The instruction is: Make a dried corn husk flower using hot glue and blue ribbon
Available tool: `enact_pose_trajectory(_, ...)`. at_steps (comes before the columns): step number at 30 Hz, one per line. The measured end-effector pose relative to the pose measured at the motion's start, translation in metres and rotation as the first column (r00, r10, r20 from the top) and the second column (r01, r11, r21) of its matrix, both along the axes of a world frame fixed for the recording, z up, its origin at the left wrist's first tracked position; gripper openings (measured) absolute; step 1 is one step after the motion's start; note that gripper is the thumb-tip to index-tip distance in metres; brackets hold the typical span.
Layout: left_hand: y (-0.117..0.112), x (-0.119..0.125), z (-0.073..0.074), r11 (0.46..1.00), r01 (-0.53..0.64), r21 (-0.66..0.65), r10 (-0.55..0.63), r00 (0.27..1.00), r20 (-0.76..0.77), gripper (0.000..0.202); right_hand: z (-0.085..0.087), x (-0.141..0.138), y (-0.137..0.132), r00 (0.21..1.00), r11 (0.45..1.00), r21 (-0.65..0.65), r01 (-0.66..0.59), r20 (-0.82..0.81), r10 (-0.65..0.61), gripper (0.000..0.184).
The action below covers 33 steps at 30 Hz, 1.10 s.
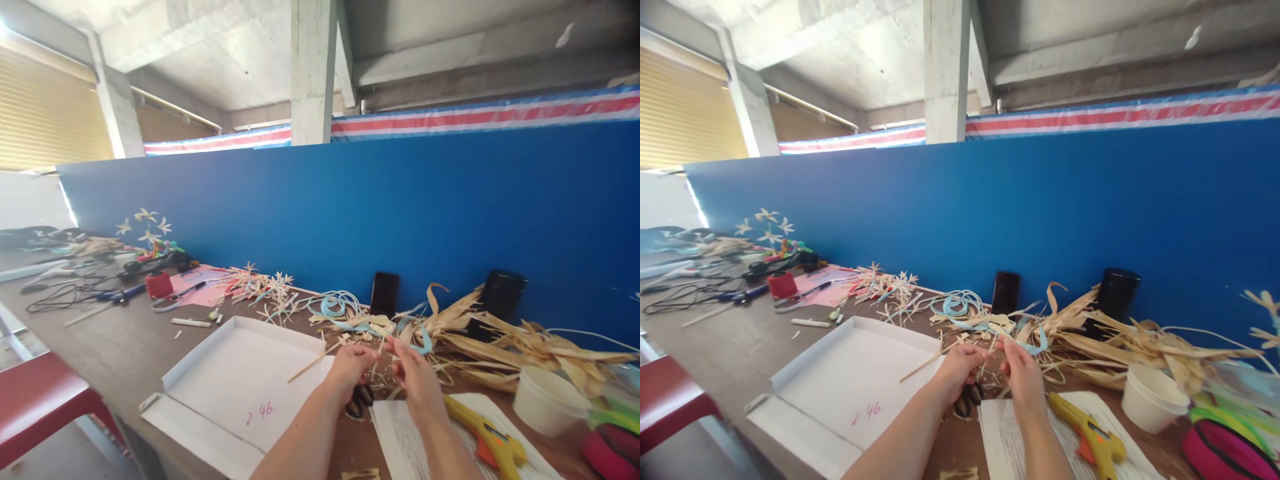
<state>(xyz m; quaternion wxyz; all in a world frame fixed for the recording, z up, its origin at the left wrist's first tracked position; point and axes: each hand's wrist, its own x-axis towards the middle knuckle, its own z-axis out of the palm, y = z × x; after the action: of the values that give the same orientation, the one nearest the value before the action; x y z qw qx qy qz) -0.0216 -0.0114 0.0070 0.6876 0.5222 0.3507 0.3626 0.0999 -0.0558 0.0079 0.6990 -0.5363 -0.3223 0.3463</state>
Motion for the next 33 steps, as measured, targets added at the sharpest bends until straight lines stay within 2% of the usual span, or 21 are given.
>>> enact_pose_trajectory(3,-0.003,-0.001,0.002,0.998,0.06,0.01,-0.06,0.998,0.022,0.03,0.003,-0.003,-0.003,0.995,0.997,-0.019,-0.075,-0.068,0.074,0.038)
enact_pose_trajectory(10,-0.001,-0.001,-0.005,0.994,0.082,0.07,-0.079,0.996,-0.046,0.027,-0.002,0.001,0.0,0.993,0.997,-0.029,0.068,-0.097,-0.07,0.032)
enact_pose_trajectory(17,-0.001,-0.004,-0.005,0.984,0.173,0.049,-0.173,0.985,-0.013,0.027,-0.009,0.007,0.001,0.974,0.987,0.011,0.162,-0.162,-0.158,0.033)
enact_pose_trajectory(24,0.002,-0.004,-0.004,0.986,0.137,0.092,-0.123,0.982,-0.144,0.031,-0.002,0.005,0.001,0.96,0.971,0.03,0.237,-0.16,-0.23,0.037)
enact_pose_trajectory(29,0.002,-0.006,-0.003,0.986,0.122,0.115,-0.105,0.984,-0.144,0.03,-0.005,0.007,0.001,0.964,0.968,0.029,0.251,-0.097,-0.247,0.036)
enact_pose_trajectory(33,0.003,-0.008,-0.001,0.983,0.097,0.158,-0.076,0.988,-0.135,0.038,-0.005,0.008,-0.002,0.973,0.975,0.006,0.22,0.076,-0.22,0.036)
